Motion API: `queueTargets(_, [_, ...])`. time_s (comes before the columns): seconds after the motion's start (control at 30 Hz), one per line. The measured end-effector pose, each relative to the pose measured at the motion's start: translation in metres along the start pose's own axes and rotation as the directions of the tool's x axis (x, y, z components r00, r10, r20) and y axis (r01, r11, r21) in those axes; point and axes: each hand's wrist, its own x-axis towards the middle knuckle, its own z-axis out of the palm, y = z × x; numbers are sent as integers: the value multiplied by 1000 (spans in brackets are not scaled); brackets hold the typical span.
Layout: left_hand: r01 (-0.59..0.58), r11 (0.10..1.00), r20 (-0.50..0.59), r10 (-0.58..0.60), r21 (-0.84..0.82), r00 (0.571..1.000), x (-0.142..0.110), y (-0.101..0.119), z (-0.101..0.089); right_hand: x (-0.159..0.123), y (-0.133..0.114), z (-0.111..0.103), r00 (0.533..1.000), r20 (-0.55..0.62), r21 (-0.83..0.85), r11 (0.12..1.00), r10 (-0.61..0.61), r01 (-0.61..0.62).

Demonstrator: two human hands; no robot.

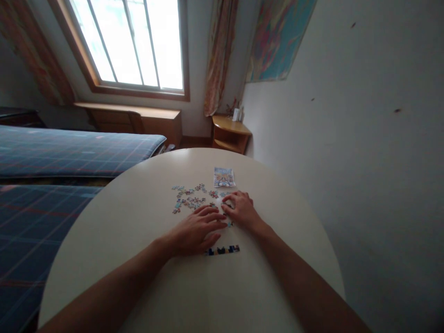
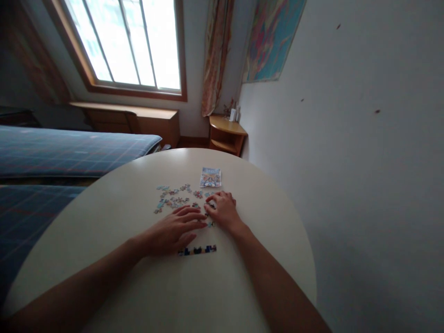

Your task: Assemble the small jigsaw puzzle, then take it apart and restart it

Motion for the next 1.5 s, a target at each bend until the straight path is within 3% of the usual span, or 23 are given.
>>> queueTargets(0.2, [-77,994,13,78,-83,997,1,3,-2,2,-1,-1,997,-43,72,995,-60,63])
queueTargets(0.37, [-49,997,33,51,-64,998,-2,3,-1,-5,-2,-26,999,-31,288,957,-23,31])
queueTargets(0.47, [-58,995,38,61,-84,997,-2,4,-1,-14,3,-40,989,148,423,902,26,-87])
queueTargets(0.57, [-69,993,36,73,-100,997,-1,5,-2,-23,10,-43,946,321,489,850,35,-197])
queueTargets(0.73, [-50,996,45,54,-79,998,-2,6,-1,-28,15,-40,892,451,393,899,-6,-193])
queueTargets(1.07, [-49,997,80,53,-55,995,-2,5,1,-30,0,-47,914,403,194,971,48,-137])
queueTargets(1.5, [-70,995,49,73,-72,996,-3,3,2,-32,0,-55,869,495,187,974,19,-128])
